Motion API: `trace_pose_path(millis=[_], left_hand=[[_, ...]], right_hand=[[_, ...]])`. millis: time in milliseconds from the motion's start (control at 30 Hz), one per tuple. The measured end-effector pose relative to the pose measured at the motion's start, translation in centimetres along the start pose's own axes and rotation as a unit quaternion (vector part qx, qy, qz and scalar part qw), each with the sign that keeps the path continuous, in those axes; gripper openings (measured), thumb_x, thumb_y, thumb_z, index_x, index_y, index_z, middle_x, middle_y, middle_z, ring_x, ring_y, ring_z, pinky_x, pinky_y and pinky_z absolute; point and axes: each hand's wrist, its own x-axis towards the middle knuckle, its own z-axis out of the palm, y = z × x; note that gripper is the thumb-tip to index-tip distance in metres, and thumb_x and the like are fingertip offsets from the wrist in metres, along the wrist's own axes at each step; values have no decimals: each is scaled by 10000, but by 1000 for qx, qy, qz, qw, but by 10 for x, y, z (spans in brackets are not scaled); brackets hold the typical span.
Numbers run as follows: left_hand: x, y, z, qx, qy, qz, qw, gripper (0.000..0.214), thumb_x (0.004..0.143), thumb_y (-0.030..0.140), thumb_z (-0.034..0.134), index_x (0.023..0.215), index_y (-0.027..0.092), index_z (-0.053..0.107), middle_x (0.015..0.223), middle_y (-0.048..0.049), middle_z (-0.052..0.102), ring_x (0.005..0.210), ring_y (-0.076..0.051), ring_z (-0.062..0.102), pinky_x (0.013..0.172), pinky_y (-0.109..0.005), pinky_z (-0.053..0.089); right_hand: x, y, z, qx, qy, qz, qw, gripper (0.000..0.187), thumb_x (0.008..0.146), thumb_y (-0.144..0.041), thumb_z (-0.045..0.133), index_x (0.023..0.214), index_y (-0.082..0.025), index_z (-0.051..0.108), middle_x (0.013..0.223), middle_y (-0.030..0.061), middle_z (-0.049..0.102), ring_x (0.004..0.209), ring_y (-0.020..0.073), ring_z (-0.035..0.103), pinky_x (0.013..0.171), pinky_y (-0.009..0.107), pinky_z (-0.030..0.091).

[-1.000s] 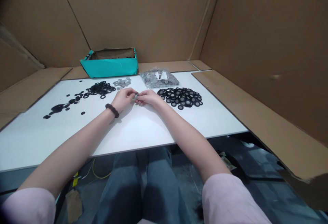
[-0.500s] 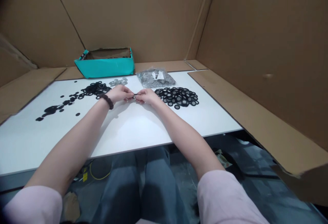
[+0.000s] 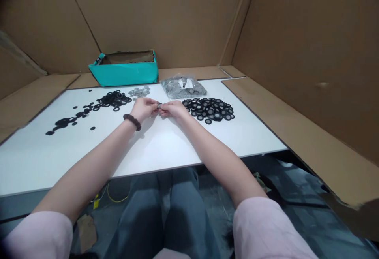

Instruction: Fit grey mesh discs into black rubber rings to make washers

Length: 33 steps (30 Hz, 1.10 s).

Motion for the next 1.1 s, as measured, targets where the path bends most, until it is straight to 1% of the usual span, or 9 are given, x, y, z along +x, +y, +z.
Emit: trace_pose_path(millis=[100, 267, 400, 500, 567, 700, 867, 1000, 1100], left_hand=[[2, -2, 0, 32, 10, 60, 998, 279, 709, 108, 594, 956, 114, 724, 752, -58, 704, 637, -111, 607, 678, -222, 502], [-1, 2, -8, 96, -20, 76, 992, 363, 728, 133, 528, 1024, 135, 739, 687, -35, 687, 555, -104, 537, 634, -231, 472], [-5, 9, -13, 150, -40, 122, 980, 349, 724, 126, 515, 977, 133, 755, 744, -48, 714, 668, -134, 591, 727, -244, 476], [-7, 14, -17, 193, -43, 147, 969, 352, 720, 134, 542, 1010, 129, 741, 799, -59, 726, 760, -156, 620, 801, -262, 475], [-6, 15, -19, 206, -42, 144, 967, 338, 708, 138, 563, 997, 127, 739, 816, -60, 728, 787, -163, 633, 810, -265, 479], [-2, 12, -20, 192, -55, 130, 971, 240, 691, 145, 580, 860, 132, 750, 799, -55, 729, 788, -163, 645, 789, -256, 493], [-2, 13, -19, 169, -68, 121, 976, 213, 684, 182, 608, 841, 129, 743, 776, -55, 723, 728, -152, 635, 736, -252, 498], [-5, 15, -22, 202, -74, 85, 973, 136, 696, 211, 605, 725, 134, 713, 609, -29, 658, 572, -133, 573, 612, -244, 465], [-4, 14, -24, 175, -103, 64, 977, 142, 725, 237, 587, 672, 141, 678, 541, -14, 614, 508, -117, 536, 550, -233, 431]], right_hand=[[0, -3, -4, 22, -19, 12, 999, 215, 831, 0, 613, 628, -69, 627, 588, 56, 661, 475, 63, 586, 560, 154, 543], [2, -5, -10, -28, -83, 19, 996, 175, 822, -17, 637, 656, -72, 630, 648, 90, 695, 522, 92, 628, 552, 176, 544], [3, -3, -11, -66, -93, -8, 993, 173, 804, -46, 671, 646, -83, 611, 628, 86, 691, 511, 97, 622, 549, 191, 539], [4, -1, -11, -92, -87, -28, 992, 173, 796, -97, 700, 650, -99, 607, 600, 68, 685, 507, 92, 615, 536, 179, 528], [6, 1, -11, -107, -84, -44, 990, 167, 778, -120, 724, 654, -106, 613, 594, 61, 684, 500, 87, 607, 513, 170, 511], [10, 5, -11, -124, -82, -74, 986, 167, 733, -114, 756, 630, -97, 626, 597, 67, 682, 477, 88, 590, 500, 186, 496], [8, 5, -9, -175, -53, -111, 977, 205, 709, -94, 754, 569, -105, 605, 532, 40, 642, 438, 83, 554, 496, 199, 481], [3, 2, -8, -230, -57, -137, 962, 180, 712, -61, 726, 580, -118, 616, 518, 27, 635, 433, 89, 546, 484, 198, 469], [2, 0, -10, -228, -54, -139, 962, 191, 734, -58, 696, 573, -116, 613, 510, 28, 630, 431, 89, 543, 482, 196, 464]])
